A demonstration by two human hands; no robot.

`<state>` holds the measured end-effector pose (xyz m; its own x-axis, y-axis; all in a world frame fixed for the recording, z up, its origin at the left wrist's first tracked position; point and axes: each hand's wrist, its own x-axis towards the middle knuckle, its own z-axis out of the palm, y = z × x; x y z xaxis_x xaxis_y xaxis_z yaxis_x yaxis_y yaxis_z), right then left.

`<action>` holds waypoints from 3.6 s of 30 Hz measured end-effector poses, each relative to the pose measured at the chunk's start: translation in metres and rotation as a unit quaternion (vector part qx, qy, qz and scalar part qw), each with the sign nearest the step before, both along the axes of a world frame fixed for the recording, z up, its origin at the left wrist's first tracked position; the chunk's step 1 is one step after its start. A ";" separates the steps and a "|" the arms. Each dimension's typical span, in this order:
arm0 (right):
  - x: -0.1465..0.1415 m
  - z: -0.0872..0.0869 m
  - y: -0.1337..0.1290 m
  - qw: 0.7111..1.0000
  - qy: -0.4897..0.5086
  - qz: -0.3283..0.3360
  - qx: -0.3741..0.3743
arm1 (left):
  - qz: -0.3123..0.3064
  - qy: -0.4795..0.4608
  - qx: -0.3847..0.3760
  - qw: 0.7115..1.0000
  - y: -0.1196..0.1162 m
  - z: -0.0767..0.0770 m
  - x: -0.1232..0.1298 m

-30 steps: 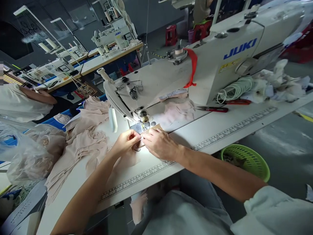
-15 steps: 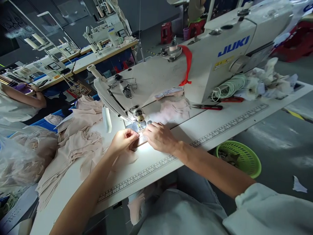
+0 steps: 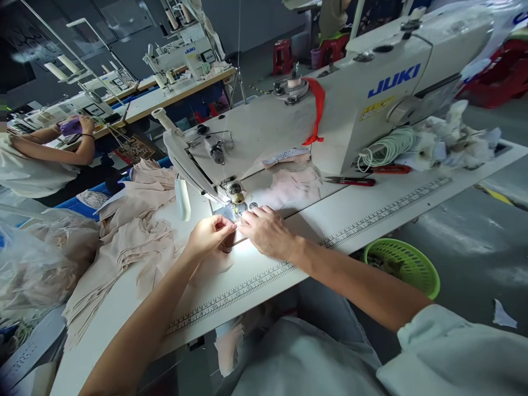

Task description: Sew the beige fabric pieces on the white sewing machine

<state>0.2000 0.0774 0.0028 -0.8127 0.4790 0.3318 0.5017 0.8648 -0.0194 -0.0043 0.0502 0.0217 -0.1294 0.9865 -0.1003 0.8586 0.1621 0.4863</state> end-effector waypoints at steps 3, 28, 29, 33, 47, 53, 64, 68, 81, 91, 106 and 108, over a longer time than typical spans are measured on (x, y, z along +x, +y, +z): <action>-0.002 0.001 -0.001 1.000 -0.010 0.002 0.008 | -0.080 0.123 0.114 0.983 -0.010 -0.001 0.003; 0.005 -0.001 0.014 0.994 0.063 -0.082 -0.030 | -0.235 0.209 0.325 0.892 -0.015 -0.036 0.012; 0.005 -0.001 0.013 0.994 0.064 -0.080 -0.028 | -0.235 0.205 0.327 0.892 -0.014 -0.037 0.012; 0.006 0.000 0.012 0.995 0.065 -0.078 -0.023 | -0.242 0.197 0.329 0.891 -0.012 -0.037 0.013; -0.008 0.008 0.057 0.954 0.176 -0.143 -0.196 | -0.231 0.175 0.303 0.908 -0.012 -0.037 0.010; -0.003 0.005 0.051 0.949 0.194 -0.155 -0.196 | -0.237 0.174 0.308 0.905 -0.010 -0.039 0.008; -0.010 -0.003 0.055 0.949 0.209 -0.141 -0.190 | -0.231 0.181 0.313 0.903 -0.003 -0.040 0.005; -0.003 0.004 0.048 0.944 0.209 -0.156 -0.200 | -0.222 0.175 0.302 0.910 -0.002 -0.041 0.006; -0.048 -0.004 -0.068 0.988 0.045 0.145 -0.039 | 0.002 0.115 0.059 0.992 -0.017 0.005 -0.070; 0.024 -0.022 -0.143 0.864 0.193 0.207 -0.416 | 0.051 -0.217 -0.200 0.954 -0.214 0.040 -0.111; 0.051 -0.181 -0.145 0.731 0.275 -0.206 -0.589 | 0.002 -0.107 -0.268 0.958 -0.250 -0.153 -0.085; 0.061 -0.162 -0.146 0.743 0.264 -0.189 -0.586 | -0.003 -0.040 -0.280 0.959 -0.252 -0.153 -0.081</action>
